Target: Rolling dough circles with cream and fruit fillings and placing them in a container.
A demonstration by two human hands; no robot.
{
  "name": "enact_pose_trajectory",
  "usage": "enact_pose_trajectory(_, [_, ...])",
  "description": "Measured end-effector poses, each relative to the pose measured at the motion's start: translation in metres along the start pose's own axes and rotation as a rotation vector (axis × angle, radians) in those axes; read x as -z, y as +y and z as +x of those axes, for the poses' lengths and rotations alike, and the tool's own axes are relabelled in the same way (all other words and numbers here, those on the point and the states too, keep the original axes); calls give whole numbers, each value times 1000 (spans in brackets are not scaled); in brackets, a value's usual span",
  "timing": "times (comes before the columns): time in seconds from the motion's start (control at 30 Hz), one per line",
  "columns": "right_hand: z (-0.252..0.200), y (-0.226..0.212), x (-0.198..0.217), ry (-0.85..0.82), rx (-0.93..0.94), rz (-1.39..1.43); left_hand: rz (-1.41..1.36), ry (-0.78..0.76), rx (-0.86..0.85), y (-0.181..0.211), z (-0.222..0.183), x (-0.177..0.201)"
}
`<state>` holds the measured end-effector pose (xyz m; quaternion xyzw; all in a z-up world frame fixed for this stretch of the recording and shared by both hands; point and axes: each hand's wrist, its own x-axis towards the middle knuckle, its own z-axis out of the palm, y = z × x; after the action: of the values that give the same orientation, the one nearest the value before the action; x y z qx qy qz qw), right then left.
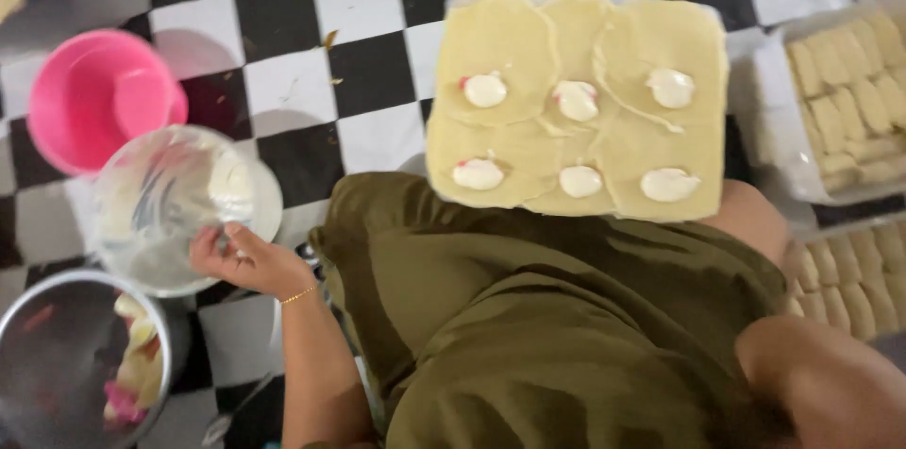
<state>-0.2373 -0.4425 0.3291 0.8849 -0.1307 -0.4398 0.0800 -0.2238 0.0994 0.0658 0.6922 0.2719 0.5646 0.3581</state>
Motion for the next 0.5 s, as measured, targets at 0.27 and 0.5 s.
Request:
enact_pose_trajectory(0.27, [149,-149,42,1119,1286,641,-188,-848,-302,111,21,-139])
enact_pose_trajectory(0.5, [246,-241,46,1119,1194,36,-288,-1043,-177,91,-5,-233])
